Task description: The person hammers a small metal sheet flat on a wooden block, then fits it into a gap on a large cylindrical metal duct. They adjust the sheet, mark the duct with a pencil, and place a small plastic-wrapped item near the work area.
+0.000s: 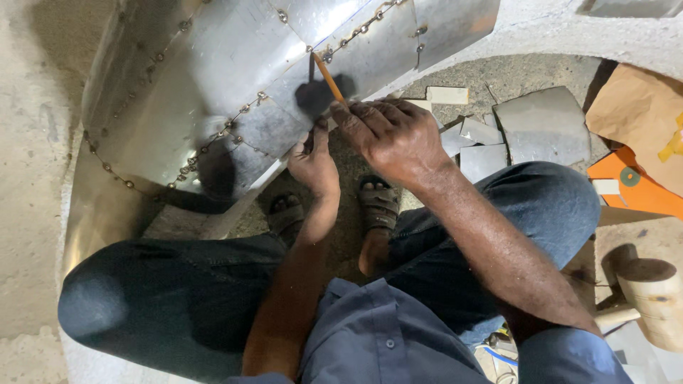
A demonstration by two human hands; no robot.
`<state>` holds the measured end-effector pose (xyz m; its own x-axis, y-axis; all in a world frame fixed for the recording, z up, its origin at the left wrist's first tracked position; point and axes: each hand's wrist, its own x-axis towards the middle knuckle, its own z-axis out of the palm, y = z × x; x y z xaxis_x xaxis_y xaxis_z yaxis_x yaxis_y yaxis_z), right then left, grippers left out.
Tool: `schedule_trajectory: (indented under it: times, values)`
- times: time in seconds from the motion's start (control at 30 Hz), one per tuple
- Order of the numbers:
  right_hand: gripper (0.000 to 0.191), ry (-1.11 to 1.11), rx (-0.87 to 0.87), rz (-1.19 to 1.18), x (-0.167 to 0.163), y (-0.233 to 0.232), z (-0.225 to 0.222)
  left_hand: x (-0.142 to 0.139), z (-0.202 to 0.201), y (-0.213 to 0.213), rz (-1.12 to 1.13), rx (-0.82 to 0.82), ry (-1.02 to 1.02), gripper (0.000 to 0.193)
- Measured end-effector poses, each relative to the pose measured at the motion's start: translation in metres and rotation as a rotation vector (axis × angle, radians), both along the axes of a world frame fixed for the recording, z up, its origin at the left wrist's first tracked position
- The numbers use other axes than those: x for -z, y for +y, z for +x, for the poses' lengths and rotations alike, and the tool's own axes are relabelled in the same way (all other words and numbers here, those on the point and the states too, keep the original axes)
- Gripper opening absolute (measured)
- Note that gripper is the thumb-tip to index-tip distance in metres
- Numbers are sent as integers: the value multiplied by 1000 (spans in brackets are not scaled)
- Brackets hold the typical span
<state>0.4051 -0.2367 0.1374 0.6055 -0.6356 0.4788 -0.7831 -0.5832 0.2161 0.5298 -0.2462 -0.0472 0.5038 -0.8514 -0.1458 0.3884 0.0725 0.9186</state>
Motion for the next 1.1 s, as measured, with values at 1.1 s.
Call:
schedule_trajectory:
  times: [1.1]
  values:
    - [19, -66, -6, 22, -5, 1, 12, 11, 0, 2, 1, 3, -46, 16]
